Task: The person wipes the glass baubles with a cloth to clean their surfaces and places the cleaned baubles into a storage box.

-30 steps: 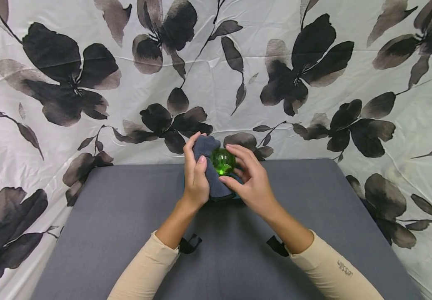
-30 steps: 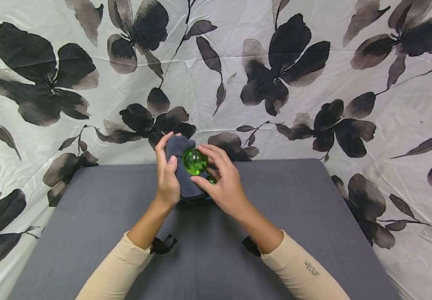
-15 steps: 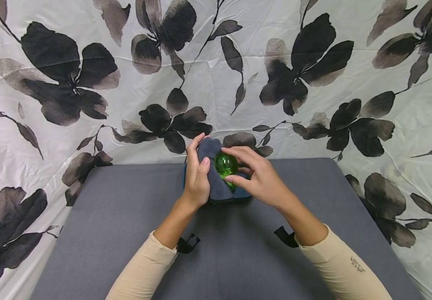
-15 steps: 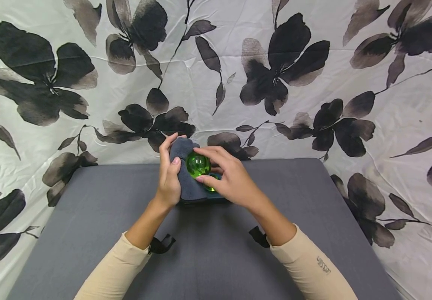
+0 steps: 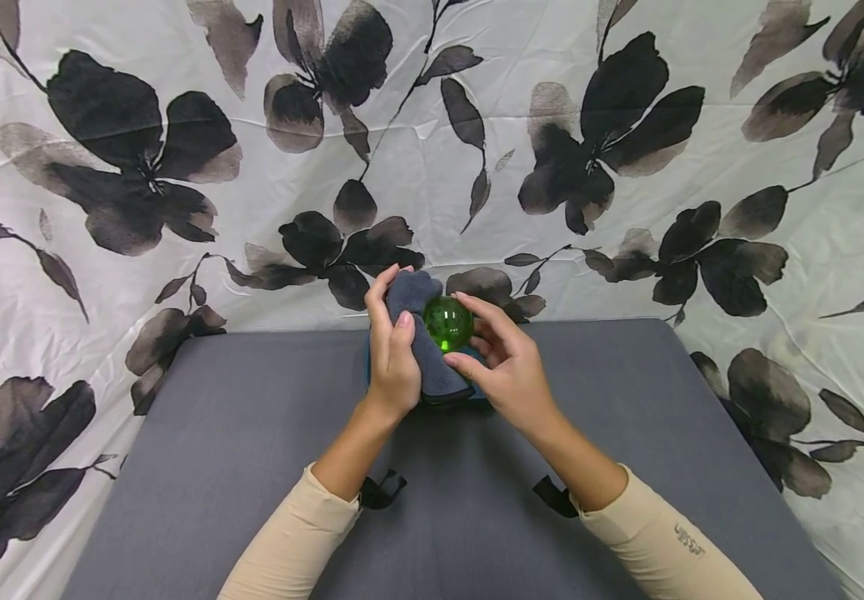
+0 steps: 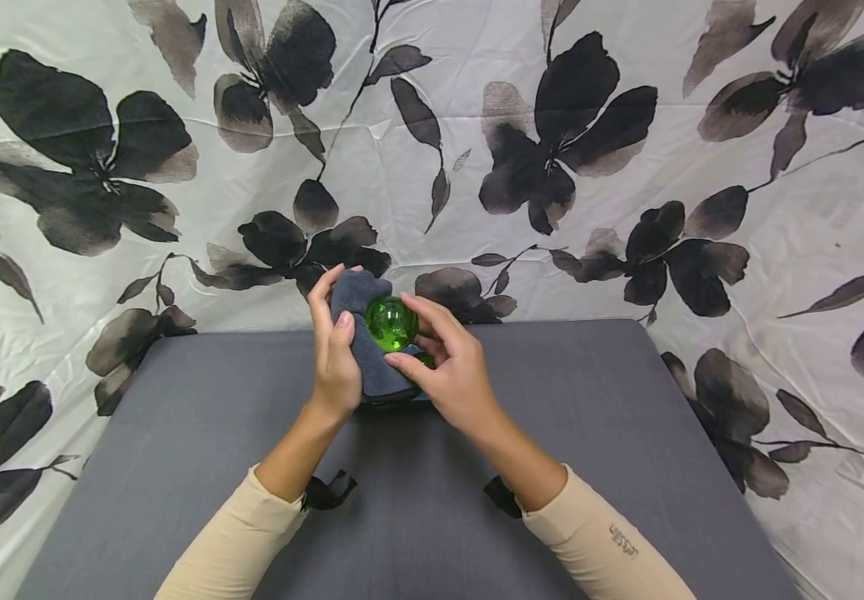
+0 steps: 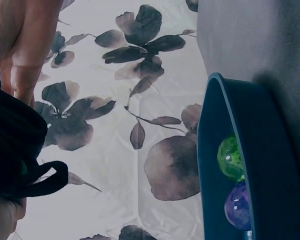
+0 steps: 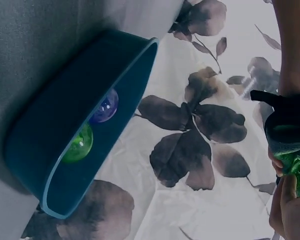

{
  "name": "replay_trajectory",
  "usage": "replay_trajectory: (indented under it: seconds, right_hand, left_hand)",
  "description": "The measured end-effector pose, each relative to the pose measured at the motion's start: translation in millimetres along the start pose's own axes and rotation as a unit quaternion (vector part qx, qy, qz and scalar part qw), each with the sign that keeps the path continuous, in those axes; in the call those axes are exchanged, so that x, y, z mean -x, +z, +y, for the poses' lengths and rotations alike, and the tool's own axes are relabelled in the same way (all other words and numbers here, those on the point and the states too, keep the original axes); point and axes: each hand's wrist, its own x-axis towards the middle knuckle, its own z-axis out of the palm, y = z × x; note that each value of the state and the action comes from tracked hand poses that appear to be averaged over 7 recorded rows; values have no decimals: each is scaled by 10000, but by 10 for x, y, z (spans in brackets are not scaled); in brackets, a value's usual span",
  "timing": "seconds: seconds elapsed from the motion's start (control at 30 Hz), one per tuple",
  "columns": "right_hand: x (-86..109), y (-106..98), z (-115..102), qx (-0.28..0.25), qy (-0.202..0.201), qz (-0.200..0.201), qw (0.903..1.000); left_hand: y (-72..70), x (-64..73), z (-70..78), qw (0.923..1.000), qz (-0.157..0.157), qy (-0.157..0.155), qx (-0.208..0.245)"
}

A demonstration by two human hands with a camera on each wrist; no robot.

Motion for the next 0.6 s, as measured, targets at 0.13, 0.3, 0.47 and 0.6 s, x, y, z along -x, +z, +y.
replay_trajectory:
  seconds: [0.13,0.3,0.47,0.6]
  right_hand:
    - [-8,11,17,61,-26,13,10000]
    - [-37,0,12,-79,-141,-146,9998]
    - [-74,-82,-41,322,-132,-587,9977]
    - [-112,-182,-107,915,179,-1096,9896]
  left_hand:
    - [4,7,2,10000,11,7,-38]
    - [-23,13,-18,9999,-56,72,-106]
    - [-58,10,-30,9993,-279,98,-215]
    - [-81,31,-34,9986,-448,86,-281]
